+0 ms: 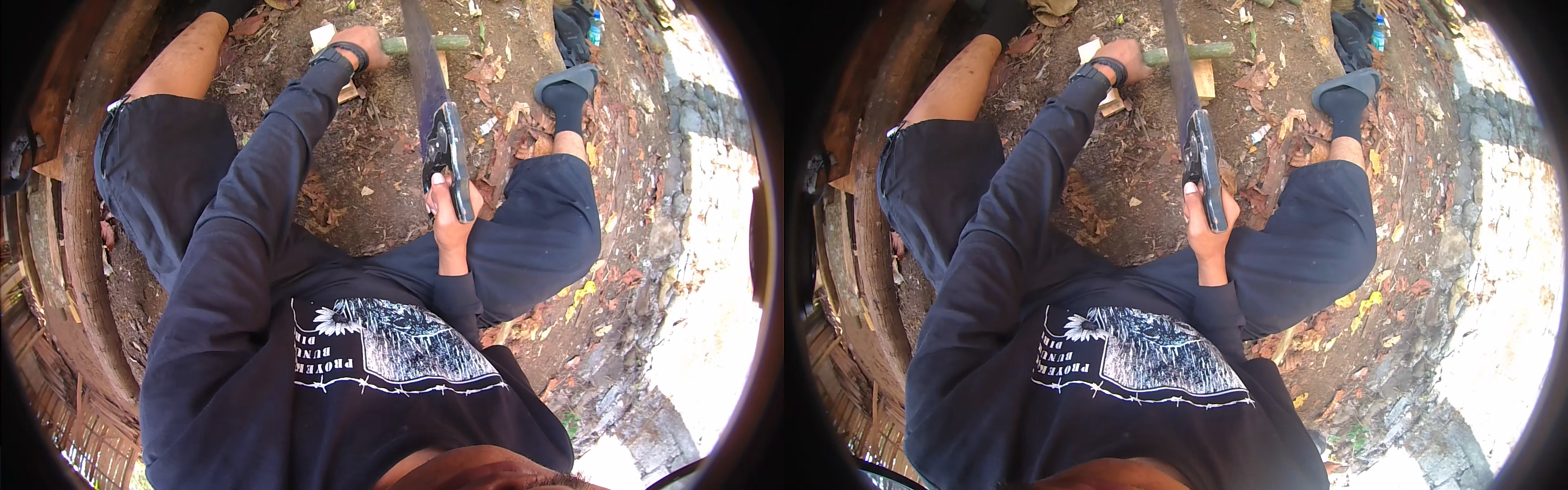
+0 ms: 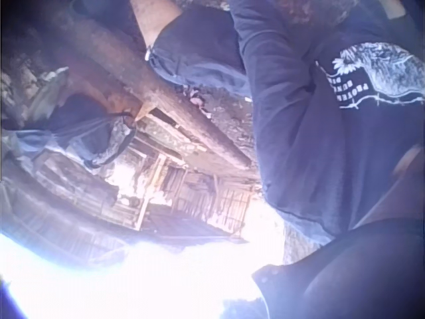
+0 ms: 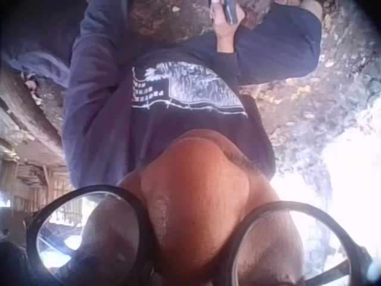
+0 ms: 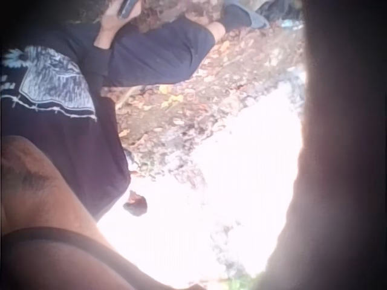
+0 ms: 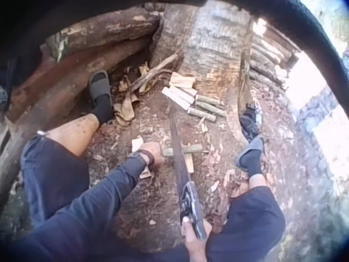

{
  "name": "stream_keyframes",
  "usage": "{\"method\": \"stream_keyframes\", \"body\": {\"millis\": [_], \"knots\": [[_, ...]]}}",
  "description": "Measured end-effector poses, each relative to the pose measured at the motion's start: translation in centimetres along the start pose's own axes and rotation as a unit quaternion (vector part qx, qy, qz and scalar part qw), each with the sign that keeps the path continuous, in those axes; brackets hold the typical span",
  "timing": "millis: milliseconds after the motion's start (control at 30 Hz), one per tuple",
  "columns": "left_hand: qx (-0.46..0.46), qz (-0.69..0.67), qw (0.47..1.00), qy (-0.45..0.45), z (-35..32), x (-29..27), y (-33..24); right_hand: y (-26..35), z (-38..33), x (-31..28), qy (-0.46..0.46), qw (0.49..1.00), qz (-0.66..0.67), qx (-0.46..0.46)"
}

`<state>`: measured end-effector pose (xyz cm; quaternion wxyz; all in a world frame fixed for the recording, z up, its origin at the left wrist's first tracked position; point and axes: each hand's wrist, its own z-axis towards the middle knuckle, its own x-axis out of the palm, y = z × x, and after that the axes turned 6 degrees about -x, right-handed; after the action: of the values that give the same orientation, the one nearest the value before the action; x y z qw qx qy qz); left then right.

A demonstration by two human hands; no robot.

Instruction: The person sits on the ground and uses a hand saw to cut a green wooden stick into smaller pieces. They hold the stick with one hand and saw with the other, periodically adjusting the wood's position to complete the cuts.

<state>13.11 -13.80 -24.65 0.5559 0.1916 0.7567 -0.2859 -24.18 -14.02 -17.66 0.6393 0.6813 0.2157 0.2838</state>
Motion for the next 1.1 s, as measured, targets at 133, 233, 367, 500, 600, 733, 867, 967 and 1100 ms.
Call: {"method": "stream_keyframes", "body": {"millis": [133,233,367,500,600,733,867,967,1100], "knots": [[-0.017,0.046,0.997,0.058,-0.6,-0.3,-0.5,-1.3,-0.5,-0.3,0.004,1.0,-0.025,-0.007],[0.069,0.029,0.997,-0.03,-1.4,0.3,-0.4,-1.4,-0.6,-0.8,0.0,0.999,-0.04,-0.006],[0.11,-0.014,0.991,-0.069,-1.4,0.9,-0.3,-0.9,-0.5,-1.1,-0.01,1.0,0.003,0.022],[0.109,-0.012,0.992,-0.063,-1.1,1.3,-0.1,-1.4,-0.5,-0.9,-0.004,0.999,-0.037,0.002],[0.077,0.024,0.996,-0.022,-0.7,0.7,-0.7,-1.5,-0.4,-1.0,0.004,0.998,-0.056,-0.008],[0.048,0.019,0.998,-0.026,-0.7,0.4,-1.2,-1.4,-0.4,-1.0,-0.001,0.998,-0.063,-0.019],[0.039,0.026,0.998,-0.037,-1.2,0.3,-1.6,-2.0,-0.6,-1.3,0.009,0.996,-0.085,-0.034],[0.036,0.025,0.998,-0.035,-1.3,0.2,-1.9,-1.8,-0.8,-1.0,-0.004,0.996,-0.079,-0.029],[0.024,0.041,0.999,-0.019,-1.0,0.1,-1.7,-1.0,-2.0,-1.5,-0.01,0.997,-0.08,-0.004]]}}
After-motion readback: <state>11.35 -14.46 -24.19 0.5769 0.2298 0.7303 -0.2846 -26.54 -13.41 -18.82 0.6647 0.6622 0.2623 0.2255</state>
